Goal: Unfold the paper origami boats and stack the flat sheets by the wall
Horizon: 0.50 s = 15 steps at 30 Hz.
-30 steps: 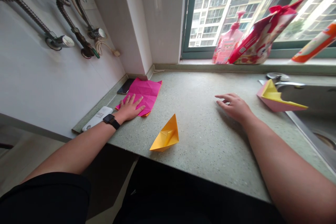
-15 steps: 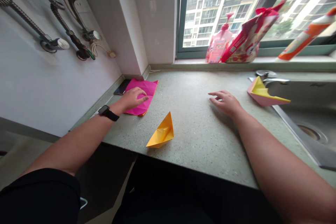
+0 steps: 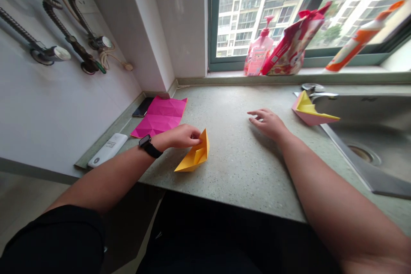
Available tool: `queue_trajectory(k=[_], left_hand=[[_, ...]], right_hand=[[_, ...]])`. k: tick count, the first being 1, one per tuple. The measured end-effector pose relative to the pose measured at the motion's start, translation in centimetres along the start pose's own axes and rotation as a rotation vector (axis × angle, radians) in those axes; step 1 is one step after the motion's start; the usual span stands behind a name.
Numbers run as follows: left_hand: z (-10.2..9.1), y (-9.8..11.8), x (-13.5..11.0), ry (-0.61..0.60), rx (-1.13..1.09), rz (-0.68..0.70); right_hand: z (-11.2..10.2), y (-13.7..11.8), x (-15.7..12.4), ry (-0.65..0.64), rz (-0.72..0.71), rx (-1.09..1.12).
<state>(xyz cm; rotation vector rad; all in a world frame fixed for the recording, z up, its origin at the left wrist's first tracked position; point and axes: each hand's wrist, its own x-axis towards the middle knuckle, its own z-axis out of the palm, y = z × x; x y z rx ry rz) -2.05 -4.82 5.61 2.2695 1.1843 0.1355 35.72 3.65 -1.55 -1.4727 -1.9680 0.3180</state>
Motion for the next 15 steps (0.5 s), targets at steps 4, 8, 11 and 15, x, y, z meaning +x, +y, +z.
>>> queue_trajectory(k=[4, 8, 11, 15], left_hand=[[0.0, 1.4, 2.6, 0.263, 0.030, -0.086], [0.9, 2.7, 5.3, 0.386, 0.047, -0.088], [2.0, 3.0, 6.6, 0.446, 0.028, -0.090], [3.2, 2.4, 7.3, 0.482, 0.014, -0.055]], right_hand=[[0.2, -1.3, -0.1, -0.005, -0.021, 0.102], [0.7, -4.4, -1.0, -0.008, -0.123, 0.298], [1.2, -7.1, -2.0, 0.022, -0.304, 0.349], [1.8, -9.3, -3.1, 0.065, -0.431, 0.267]])
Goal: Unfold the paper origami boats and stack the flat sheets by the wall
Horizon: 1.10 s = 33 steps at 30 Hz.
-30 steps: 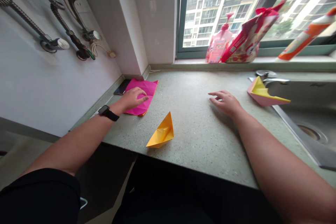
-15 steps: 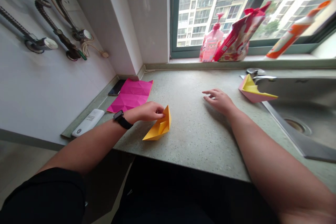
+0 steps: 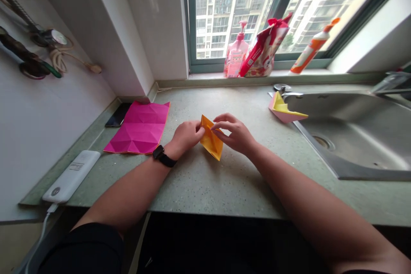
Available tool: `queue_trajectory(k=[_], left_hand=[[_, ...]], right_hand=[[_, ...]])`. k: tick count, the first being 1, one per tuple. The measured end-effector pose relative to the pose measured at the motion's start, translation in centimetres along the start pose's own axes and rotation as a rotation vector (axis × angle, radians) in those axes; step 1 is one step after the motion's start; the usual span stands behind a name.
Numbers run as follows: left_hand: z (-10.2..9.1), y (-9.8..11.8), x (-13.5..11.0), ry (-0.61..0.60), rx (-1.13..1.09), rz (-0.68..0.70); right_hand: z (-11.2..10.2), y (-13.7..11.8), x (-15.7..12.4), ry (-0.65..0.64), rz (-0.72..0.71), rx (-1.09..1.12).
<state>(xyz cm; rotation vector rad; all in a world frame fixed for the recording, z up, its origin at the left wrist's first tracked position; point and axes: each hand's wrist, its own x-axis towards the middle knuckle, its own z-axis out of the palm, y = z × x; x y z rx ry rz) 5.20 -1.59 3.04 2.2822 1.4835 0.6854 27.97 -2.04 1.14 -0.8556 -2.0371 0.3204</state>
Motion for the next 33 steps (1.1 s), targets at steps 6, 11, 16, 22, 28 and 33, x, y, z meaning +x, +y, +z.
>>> queue_trajectory(k=[6, 11, 16, 22, 28, 33], left_hand=[[0.3, -1.0, -0.5, -0.001, -0.095, 0.116], [0.5, -1.3, -0.7, 0.017, -0.168, 0.126], [0.9, -1.7, -0.5, 0.036, -0.331, 0.124], [0.9, -1.7, -0.5, 0.026, -0.397, 0.143], [0.3, -0.9, -1.0, 0.060, -0.316, 0.133], [0.3, 0.1, -1.5, 0.116, -0.200, 0.140]], right_hand=[[0.2, 0.6, -0.2, -0.070, 0.137, 0.046], [0.2, 1.2, -0.3, -0.068, 0.232, 0.129], [0.2, 1.4, -0.4, -0.088, 0.323, 0.198], [0.2, 1.5, -0.4, -0.126, 0.437, 0.379], [-0.2, 0.1, 0.2, -0.142, 0.422, 0.366], [0.4, -0.6, 0.2, -0.047, 0.368, 0.205]])
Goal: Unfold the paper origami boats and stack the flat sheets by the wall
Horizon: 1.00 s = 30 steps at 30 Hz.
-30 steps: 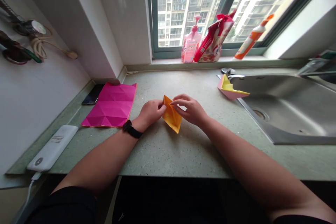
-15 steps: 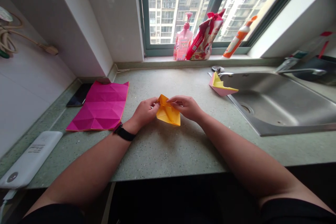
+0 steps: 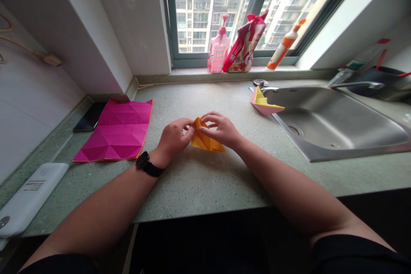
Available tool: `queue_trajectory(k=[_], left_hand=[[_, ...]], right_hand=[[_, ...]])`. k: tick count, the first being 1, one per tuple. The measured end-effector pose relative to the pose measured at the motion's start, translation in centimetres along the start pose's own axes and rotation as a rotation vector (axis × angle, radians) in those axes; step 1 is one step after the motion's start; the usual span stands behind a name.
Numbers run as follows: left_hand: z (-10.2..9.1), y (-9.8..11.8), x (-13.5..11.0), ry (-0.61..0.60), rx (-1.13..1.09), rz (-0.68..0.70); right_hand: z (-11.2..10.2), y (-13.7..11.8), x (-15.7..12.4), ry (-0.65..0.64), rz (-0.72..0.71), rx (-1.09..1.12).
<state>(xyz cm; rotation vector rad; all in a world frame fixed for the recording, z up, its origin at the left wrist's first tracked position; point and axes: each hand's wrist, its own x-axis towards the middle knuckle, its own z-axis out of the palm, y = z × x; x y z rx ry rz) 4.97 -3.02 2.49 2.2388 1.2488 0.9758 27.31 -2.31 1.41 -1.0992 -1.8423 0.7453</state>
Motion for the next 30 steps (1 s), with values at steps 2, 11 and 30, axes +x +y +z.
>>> queue_trajectory(k=[2, 11, 30], left_hand=[[0.1, 0.3, -0.1, 0.011, 0.025, 0.007], [0.1, 0.0, 0.0, 0.005, 0.031, 0.028], [0.1, -0.8, 0.7, -0.013, -0.145, -0.136]], right_hand=[[0.2, 0.1, 0.0, 0.033, -0.003, -0.010], [-0.1, 1.3, 0.6, -0.007, 0.083, 0.208], [-1.6, 0.1, 1.1, -0.091, 0.340, 0.714]])
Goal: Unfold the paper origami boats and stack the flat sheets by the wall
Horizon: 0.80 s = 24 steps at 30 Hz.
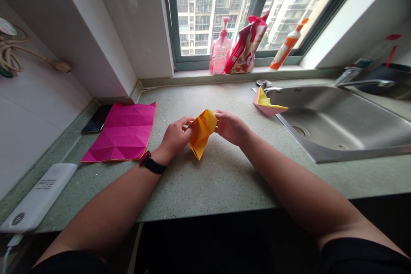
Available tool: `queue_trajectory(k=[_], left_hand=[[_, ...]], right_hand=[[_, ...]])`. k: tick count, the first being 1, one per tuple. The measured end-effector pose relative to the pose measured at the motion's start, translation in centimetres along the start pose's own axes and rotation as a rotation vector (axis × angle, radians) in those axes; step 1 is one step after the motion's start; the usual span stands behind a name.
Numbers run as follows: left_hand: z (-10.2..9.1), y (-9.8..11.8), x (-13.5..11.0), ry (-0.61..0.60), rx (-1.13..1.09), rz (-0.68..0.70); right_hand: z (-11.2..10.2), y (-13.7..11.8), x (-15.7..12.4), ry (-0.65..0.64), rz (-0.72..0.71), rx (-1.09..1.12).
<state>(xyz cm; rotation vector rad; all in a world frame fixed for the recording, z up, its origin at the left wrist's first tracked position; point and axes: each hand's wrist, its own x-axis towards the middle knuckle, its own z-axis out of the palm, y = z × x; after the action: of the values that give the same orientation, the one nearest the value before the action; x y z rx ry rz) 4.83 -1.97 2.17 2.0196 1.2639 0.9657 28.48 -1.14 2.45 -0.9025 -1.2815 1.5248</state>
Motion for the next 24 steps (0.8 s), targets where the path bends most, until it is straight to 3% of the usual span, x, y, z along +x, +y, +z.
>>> queue_trajectory(k=[5, 12, 17, 21, 24], left_hand=[[-0.4, -0.4, 0.2, -0.086, 0.048, -0.009], [-0.4, -0.5, 0.1, -0.201, 0.091, -0.001], [-0.6, -0.3, 0.1, -0.081, 0.200, -0.049], [-0.8, -0.1, 0.1, 0.051, 0.336, -0.061], [-0.9, 0.1, 0.0, 0.067, 0.362, -0.050]], right_hand=[[-0.4, -0.4, 0.0, 0.029, 0.022, 0.074], [-1.6, -0.1, 0.3, 0.077, -0.026, -0.033], [-1.5, 0.2, 0.5, 0.127, -0.068, -0.121], [0.4, 0.9, -0.1, 0.110, -0.081, -0.222], [1.7, 2.2, -0.4, 0.077, -0.068, -0.306]])
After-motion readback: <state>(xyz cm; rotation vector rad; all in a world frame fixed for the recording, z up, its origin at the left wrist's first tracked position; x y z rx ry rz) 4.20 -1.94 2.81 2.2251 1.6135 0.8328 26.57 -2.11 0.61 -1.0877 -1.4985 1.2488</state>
